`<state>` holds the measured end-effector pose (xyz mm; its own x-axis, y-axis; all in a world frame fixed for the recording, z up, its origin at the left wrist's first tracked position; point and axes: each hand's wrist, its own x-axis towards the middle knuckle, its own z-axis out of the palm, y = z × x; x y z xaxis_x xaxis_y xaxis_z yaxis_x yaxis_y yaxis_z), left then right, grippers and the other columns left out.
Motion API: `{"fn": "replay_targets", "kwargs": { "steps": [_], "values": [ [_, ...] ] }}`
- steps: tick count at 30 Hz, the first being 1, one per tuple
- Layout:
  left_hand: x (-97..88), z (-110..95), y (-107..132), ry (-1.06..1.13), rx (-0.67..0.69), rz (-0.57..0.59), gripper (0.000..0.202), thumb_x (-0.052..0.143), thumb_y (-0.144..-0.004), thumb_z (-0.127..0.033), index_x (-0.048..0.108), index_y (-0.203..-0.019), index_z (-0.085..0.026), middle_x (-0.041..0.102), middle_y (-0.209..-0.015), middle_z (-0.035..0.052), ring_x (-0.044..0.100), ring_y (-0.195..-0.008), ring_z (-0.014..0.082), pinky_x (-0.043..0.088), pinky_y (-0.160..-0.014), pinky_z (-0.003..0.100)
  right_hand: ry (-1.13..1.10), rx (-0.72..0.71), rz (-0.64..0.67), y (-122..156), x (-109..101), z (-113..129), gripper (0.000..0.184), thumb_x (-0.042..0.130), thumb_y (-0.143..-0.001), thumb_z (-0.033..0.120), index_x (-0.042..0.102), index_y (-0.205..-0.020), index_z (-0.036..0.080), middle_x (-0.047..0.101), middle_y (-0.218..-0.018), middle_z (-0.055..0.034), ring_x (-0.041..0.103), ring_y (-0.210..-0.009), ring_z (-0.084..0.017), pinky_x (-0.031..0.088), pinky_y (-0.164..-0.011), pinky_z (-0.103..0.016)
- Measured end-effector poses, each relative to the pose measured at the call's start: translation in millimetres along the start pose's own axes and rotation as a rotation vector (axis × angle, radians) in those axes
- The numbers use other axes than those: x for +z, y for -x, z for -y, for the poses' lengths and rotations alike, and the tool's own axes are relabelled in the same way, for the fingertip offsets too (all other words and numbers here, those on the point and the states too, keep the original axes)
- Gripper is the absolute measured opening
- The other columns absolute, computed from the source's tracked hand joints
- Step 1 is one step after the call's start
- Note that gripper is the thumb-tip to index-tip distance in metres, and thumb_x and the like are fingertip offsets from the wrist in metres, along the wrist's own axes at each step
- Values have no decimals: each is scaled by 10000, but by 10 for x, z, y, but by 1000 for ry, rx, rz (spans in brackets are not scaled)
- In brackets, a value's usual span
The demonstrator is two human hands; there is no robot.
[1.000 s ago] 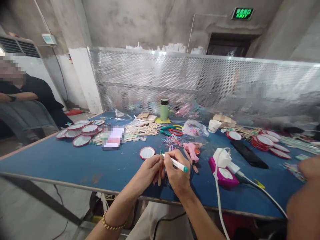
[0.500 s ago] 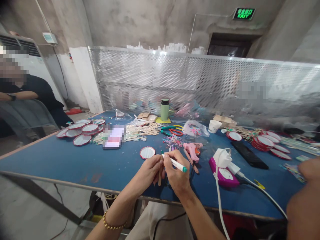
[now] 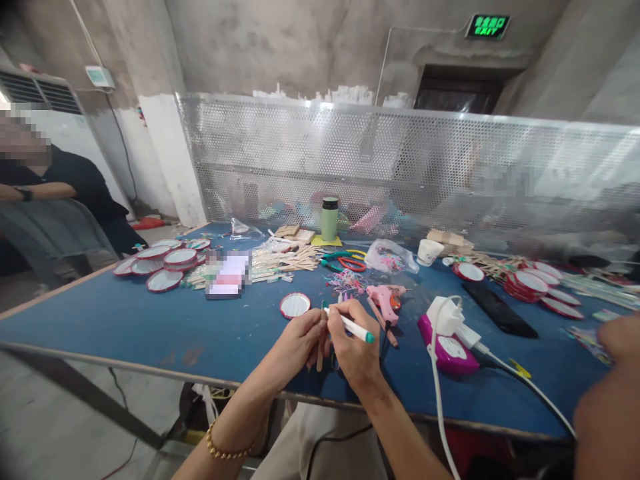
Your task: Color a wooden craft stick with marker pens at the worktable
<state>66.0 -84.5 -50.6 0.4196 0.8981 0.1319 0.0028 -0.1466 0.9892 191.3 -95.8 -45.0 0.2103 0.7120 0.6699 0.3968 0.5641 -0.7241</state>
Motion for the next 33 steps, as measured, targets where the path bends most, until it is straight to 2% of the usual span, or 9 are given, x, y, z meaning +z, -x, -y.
{"fn": "replay_targets", "kwargs": {
  "steps": [23,33],
  "values": [
    [8,36,-23,14,1,-9,386,461,-909,-543,462,-725,-204,523,-536,-39,420,-348,70,299,-351,187,17,-3,-14,-2,-10,-31,197,611,-876,318,622,-711,213,616,-545,21,565,-453,-131,454,-433,-246],
    [14,-1,-16,0,-11,-6,333,444,-917,-478,460,-733,-200,537,-548,-35,422,-352,67,313,-353,184,-11,21,-17,-4,-2,-19,204,610,-876,333,619,-712,212,626,-561,14,572,-468,-137,461,-443,-253]
  ]
}}
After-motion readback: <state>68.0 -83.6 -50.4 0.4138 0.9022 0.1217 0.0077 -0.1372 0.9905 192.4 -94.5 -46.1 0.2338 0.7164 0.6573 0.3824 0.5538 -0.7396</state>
